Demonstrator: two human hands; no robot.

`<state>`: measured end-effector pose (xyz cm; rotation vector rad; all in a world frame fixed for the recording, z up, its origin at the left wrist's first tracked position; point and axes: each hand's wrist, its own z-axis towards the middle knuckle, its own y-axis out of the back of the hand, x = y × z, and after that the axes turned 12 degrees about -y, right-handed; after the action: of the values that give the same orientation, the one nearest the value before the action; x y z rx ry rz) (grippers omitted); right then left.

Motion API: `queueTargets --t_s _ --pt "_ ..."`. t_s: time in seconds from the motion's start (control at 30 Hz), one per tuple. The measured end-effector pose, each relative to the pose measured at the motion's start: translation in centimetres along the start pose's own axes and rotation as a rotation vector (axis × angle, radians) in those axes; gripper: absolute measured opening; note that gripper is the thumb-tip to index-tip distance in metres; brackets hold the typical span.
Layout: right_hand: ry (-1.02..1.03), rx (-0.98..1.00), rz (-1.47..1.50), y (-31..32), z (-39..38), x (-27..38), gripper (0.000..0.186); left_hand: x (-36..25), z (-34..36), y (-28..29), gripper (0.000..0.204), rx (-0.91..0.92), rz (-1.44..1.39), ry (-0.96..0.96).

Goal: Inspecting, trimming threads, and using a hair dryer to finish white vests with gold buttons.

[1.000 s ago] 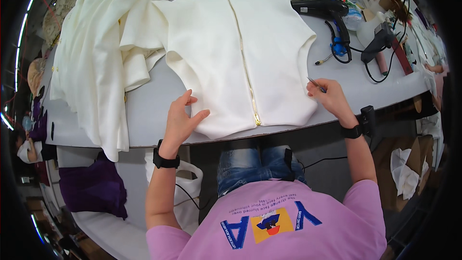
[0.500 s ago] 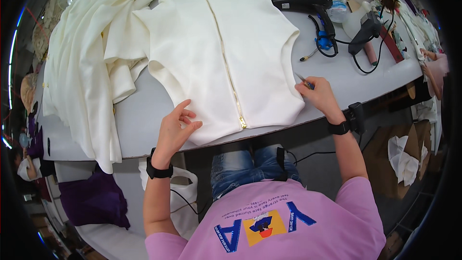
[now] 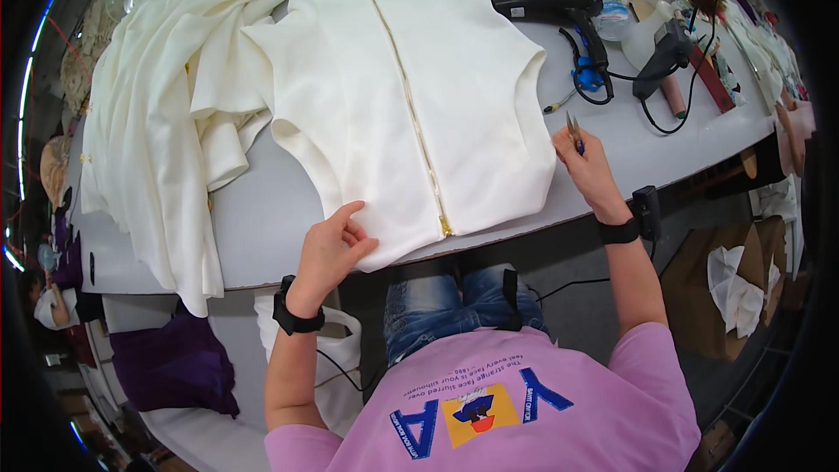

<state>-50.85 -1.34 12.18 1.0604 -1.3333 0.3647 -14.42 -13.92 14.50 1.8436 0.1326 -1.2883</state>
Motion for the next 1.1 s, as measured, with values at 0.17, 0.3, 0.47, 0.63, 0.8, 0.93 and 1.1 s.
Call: queueTargets --t_s 0.17,0.3,0.47,0.63,0.8,0.93,1.1 --pt "0.105 0.198 0.019 -2.9 -3.2 3.9 0.024 -5.3 2.0 -4.2 0.045 -0.299 0.185 -0.535" --pt "0.196 0.270 -0.024 -4.7 -5.1 6.6 0.021 -8.7 3.9 -9.2 0.041 -0.344 0.021 -0.586" --pt "-0.095 0.200 0.376 -3.1 -4.4 6.9 0.023 -7.4 4.3 -10.9 0.025 -0.406 0.026 -0.485" --pt "0.075 0.229 0.285 -2.0 -4.3 6.9 0.021 -6.8 3.9 -10.3 0.022 -0.461 0.007 -0.466" --pt "0.079 0.552 0.798 -0.4 -5.3 7.4 0.028 -6.6 3.8 -10.3 0.030 -0.485 0.121 -0.512" --pt "0.255 1.014 1.003 1.6 -4.7 7.8 0.037 -6.2 3.7 -10.4 0.040 -0.520 0.322 -0.641" --pt "0.182 0.460 0.173 -1.7 -5.5 7.5 0.018 -6.3 3.4 -10.3 0.044 -0.527 0.480 -0.672"
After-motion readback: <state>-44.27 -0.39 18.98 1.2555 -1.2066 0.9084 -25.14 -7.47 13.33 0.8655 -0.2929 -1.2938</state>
